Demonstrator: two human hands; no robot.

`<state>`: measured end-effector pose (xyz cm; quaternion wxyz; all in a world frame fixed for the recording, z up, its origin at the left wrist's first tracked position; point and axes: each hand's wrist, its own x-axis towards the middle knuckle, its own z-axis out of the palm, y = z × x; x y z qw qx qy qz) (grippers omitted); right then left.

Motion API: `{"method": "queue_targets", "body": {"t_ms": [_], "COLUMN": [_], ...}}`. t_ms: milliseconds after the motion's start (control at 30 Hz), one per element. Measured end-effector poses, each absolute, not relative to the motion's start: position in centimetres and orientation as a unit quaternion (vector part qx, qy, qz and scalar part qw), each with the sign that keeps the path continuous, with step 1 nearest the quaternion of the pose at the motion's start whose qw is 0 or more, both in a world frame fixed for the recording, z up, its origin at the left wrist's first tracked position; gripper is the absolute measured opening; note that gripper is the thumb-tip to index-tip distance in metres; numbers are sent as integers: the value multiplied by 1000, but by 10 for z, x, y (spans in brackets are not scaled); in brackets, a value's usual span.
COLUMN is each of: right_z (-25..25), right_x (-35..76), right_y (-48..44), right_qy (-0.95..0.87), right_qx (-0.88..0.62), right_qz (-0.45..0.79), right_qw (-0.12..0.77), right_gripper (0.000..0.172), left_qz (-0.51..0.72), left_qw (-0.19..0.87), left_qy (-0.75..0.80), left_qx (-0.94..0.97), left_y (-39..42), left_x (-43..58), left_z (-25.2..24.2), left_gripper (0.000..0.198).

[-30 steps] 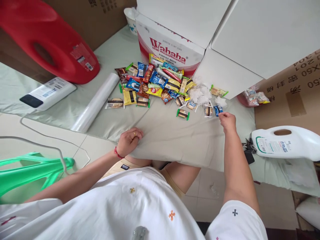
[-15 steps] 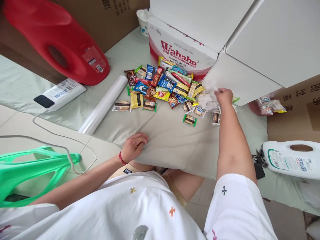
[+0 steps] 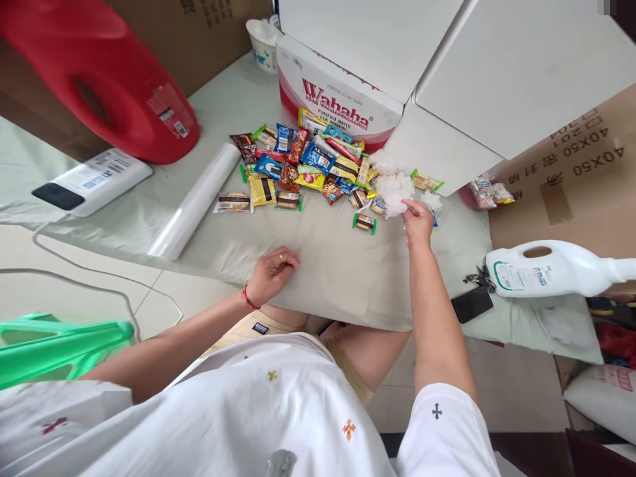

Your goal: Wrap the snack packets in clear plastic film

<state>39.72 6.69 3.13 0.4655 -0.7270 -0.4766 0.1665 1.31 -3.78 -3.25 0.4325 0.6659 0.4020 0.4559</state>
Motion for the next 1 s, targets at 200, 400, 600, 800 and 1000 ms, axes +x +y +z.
{"method": "queue_targets", "body": {"t_ms": [200,400,600,800,1000], "right_z": [36,38,18,2,0], "right_x": [377,330,272,264,265], "right_y": [56,8,-46,-52,-50], "right_qy": [-317,-255,-249,-294,-266], "right_qx": [-639,-531,-539,-574,-629], "right_qz": [209,316,472,499,418], "right_qw": [669,744,651,579,599], "right_gripper": [33,34,36,36,58], "left_qz": [487,460,357,264,350], "left_qw": [472,582,751,857,793], "left_qy": [365,370,384,289,264], "left_qx": [638,560,401,336,423], "left_y": [-56,-54,-26,18,43], "left_x": [16,22,62,99,127], "left_z": [-27,-14,3,-2,-27], "left_gripper": [16,6,33,44,40]}}
